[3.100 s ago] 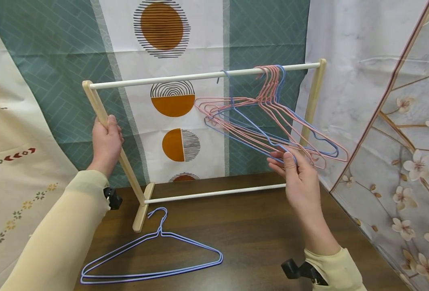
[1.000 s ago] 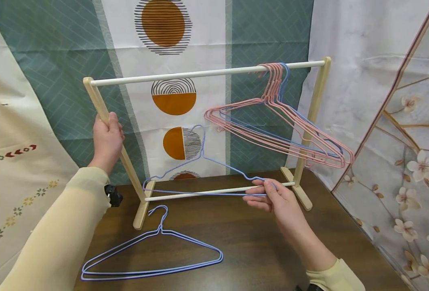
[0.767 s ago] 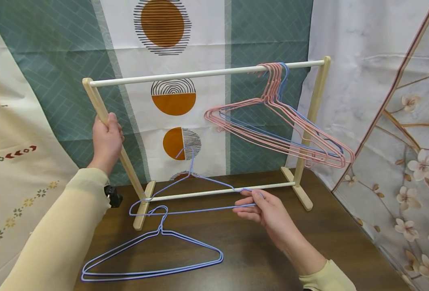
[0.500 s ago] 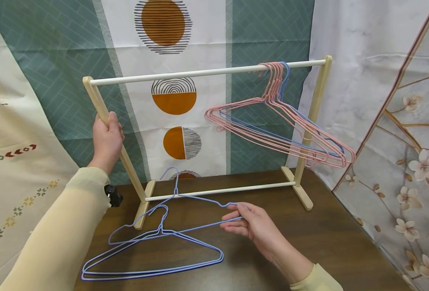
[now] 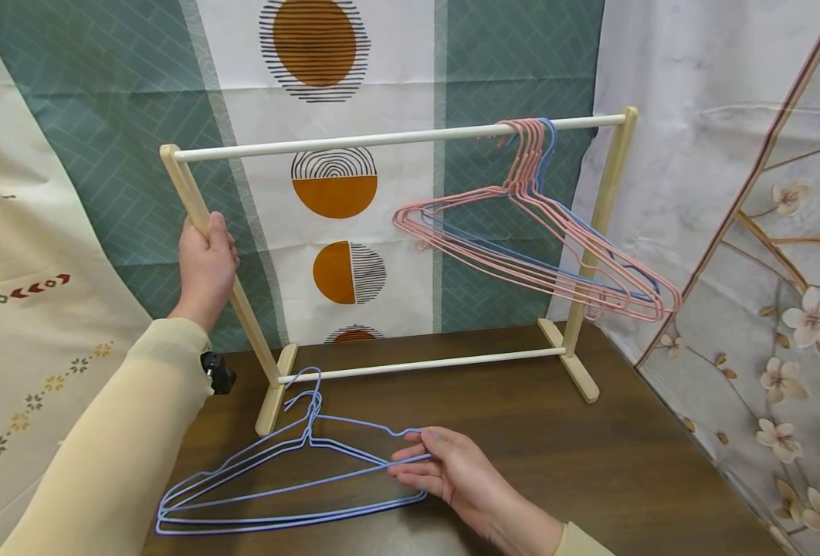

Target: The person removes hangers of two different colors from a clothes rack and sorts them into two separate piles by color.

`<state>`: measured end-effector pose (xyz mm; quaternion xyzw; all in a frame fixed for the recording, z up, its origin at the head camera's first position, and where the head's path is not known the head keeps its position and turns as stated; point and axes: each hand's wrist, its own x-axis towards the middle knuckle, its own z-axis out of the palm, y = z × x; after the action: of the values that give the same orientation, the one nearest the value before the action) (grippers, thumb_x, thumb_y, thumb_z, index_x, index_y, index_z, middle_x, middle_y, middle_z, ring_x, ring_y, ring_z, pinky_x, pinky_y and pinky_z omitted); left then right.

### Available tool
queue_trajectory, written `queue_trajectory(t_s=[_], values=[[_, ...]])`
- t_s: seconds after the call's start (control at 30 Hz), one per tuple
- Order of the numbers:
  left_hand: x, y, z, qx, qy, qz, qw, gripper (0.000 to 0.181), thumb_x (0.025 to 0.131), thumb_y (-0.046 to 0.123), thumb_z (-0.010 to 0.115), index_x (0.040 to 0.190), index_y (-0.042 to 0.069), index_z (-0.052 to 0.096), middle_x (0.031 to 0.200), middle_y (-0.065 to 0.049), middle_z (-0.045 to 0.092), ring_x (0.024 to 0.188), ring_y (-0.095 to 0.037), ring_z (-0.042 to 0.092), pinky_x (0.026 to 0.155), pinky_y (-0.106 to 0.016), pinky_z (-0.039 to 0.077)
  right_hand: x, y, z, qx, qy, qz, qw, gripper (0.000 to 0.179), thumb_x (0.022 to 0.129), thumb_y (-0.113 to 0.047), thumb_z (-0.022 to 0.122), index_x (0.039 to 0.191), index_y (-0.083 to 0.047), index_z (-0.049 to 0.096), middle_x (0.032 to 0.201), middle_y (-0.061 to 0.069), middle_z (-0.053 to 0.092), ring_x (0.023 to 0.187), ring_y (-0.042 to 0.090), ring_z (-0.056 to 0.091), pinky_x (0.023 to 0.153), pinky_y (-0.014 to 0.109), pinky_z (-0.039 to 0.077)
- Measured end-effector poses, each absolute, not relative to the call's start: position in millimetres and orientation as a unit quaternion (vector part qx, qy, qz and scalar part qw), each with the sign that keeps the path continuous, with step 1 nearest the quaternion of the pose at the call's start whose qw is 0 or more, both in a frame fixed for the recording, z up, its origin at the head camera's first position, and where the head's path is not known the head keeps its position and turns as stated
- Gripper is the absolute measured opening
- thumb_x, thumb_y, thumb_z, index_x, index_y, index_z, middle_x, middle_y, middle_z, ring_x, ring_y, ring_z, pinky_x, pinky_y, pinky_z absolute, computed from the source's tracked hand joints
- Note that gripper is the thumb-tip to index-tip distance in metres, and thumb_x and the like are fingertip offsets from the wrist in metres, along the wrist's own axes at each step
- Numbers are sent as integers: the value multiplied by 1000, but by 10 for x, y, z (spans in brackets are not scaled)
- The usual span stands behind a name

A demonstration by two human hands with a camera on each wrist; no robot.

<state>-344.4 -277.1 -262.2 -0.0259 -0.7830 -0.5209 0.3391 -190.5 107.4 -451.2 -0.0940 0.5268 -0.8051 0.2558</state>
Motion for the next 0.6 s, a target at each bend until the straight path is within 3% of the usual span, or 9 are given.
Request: queue_trajectory(t_s=[0.3,0.4,0.53,0.6], values=[[-3463,-2775,-2621,-34,-783,-515,347,54,117,59,34,137,10,44,97,-2,48,71,-17,46,63,-29,43,-1901,1012,-4652,-105,569,-768,277,44,119,-19,53,147,14,48,119,18,75,106,27,79,92,37,63],[-3469,-2772,-2612,-38,-783,-513,349,55,118,57,33,137,7,44,96,-2,48,69,-17,44,62,-30,42,-1930,1017,-4678,-129,627,-724,255,45,119,-20,55,147,15,51,114,15,74,95,23,77,81,32,64],[-3461,-2767,-2608,-37,-784,-513,348,56,117,58,33,138,7,44,97,-3,47,70,-18,44,63,-31,42,-1964,1045,-4674,-163,718,-642,211,43,116,-22,60,147,9,60,105,12,72,80,19,64,66,27,55],[-3458,-2767,-2608,-34,-786,-511,347,55,117,59,33,138,8,44,97,-3,47,71,-18,44,63,-31,42,-1984,1072,-4664,-190,770,-581,182,42,115,-24,64,146,3,64,112,10,74,86,21,64,70,30,53]])
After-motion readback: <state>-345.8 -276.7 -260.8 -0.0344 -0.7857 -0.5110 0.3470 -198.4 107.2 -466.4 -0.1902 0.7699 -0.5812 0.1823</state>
